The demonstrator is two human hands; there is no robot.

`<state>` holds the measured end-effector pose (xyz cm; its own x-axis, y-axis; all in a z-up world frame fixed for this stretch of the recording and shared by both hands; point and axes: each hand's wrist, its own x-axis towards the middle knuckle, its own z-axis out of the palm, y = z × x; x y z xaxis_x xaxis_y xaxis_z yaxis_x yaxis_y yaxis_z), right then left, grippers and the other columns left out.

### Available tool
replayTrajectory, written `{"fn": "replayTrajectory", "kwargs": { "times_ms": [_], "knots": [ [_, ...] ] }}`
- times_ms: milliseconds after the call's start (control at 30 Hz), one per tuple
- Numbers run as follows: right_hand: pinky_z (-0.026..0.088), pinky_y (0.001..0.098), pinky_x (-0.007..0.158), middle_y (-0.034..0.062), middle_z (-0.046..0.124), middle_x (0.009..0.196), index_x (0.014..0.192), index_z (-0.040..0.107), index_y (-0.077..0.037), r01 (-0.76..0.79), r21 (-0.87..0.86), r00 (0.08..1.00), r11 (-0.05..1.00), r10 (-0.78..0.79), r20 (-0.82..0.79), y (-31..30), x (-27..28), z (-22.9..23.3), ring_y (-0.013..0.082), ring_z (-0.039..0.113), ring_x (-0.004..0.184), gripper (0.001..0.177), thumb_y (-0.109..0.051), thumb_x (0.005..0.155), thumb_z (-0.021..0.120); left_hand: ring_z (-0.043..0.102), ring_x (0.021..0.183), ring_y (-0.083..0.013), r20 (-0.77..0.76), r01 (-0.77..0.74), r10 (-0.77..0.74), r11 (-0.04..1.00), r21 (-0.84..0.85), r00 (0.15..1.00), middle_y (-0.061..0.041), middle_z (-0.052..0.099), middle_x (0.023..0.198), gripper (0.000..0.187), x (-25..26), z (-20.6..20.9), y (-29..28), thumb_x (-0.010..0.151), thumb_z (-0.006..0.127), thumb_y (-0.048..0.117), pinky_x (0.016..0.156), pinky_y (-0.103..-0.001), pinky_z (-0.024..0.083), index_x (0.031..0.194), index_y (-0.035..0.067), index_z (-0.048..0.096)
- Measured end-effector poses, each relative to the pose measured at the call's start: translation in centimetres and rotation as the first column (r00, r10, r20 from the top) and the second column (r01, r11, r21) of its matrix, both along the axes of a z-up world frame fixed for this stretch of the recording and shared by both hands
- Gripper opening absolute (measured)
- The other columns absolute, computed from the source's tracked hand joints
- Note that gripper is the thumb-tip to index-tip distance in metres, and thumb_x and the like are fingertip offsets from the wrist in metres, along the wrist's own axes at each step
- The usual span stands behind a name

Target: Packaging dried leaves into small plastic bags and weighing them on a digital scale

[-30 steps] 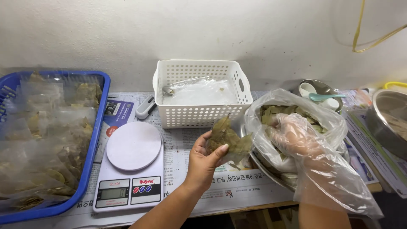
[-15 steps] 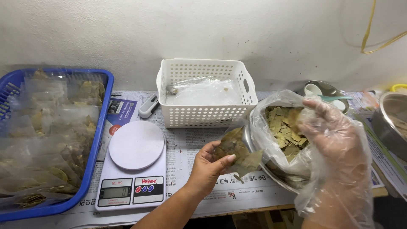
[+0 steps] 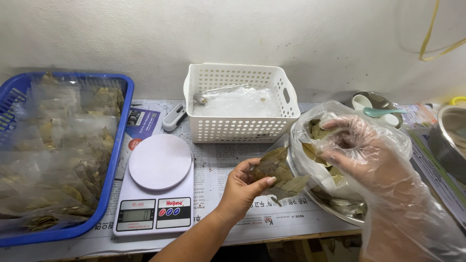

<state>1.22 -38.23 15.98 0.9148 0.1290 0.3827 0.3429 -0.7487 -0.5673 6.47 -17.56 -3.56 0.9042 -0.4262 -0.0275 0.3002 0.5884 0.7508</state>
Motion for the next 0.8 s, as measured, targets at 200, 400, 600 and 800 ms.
{"fn": "replayTrajectory", "kwargs": {
  "times_ms": [200,400,600,800],
  "knots": [
    [0.056,0.0229,0.085,0.0008,0.068,0.111,0.12,0.064,-0.009,-0.034,0.038,0.982,0.999,0.04,-0.187,-0.8,1.2,-1.2,0.0099,0.065,0.09,0.041,-0.012,0.082,0.078,0.076,0.098,-0.0221,0.154,-0.047,0.063,0.993,-0.106,0.986,-0.015,0.078,0.105,0.033,0.1,-0.3,0.0,0.082,0.081,-0.003,0.087,-0.04,0.068,0.111,0.005,0.068],
    [0.066,0.0218,0.077,0.0019,0.08,0.094,0.112,0.074,-0.013,-0.011,-0.264,0.997,0.964,-0.01,-0.079,0.1,0.5,1.4,0.0121,0.077,0.083,0.033,-0.03,0.084,0.074,0.076,0.097,-0.0203,0.204,-0.03,0.047,0.996,-0.088,0.978,-0.013,0.078,0.104,0.033,0.0,-0.3,0.0,0.082,0.082,-0.005,0.086,-0.039,0.068,0.11,0.006,0.069],
    [0.063,0.0209,0.055,-0.0084,0.085,0.071,0.09,0.083,-0.024,0.056,-0.422,0.967,0.905,-0.155,-0.204,0.3,0.4,2.6,0.0065,0.075,0.057,0.026,-0.045,0.081,0.072,0.075,0.097,-0.0205,0.225,-0.034,0.051,0.996,-0.079,0.973,-0.013,0.078,0.104,0.033,-0.2,-0.4,-0.1,0.082,0.081,-0.004,0.086,-0.038,0.068,0.112,0.005,0.069],
    [0.053,0.0275,0.066,-0.0067,0.078,0.07,0.08,0.079,-0.021,-0.032,-0.373,0.966,0.927,-0.067,-0.249,0.2,1.3,0.8,0.0108,0.069,0.067,0.021,-0.037,0.088,0.068,0.076,0.096,-0.0215,0.206,-0.031,0.053,0.994,-0.109,0.977,-0.015,0.078,0.103,0.036,-0.1,-0.9,-0.2,0.082,0.081,-0.006,0.089,-0.039,0.067,0.115,0.003,0.068]
  ]
}}
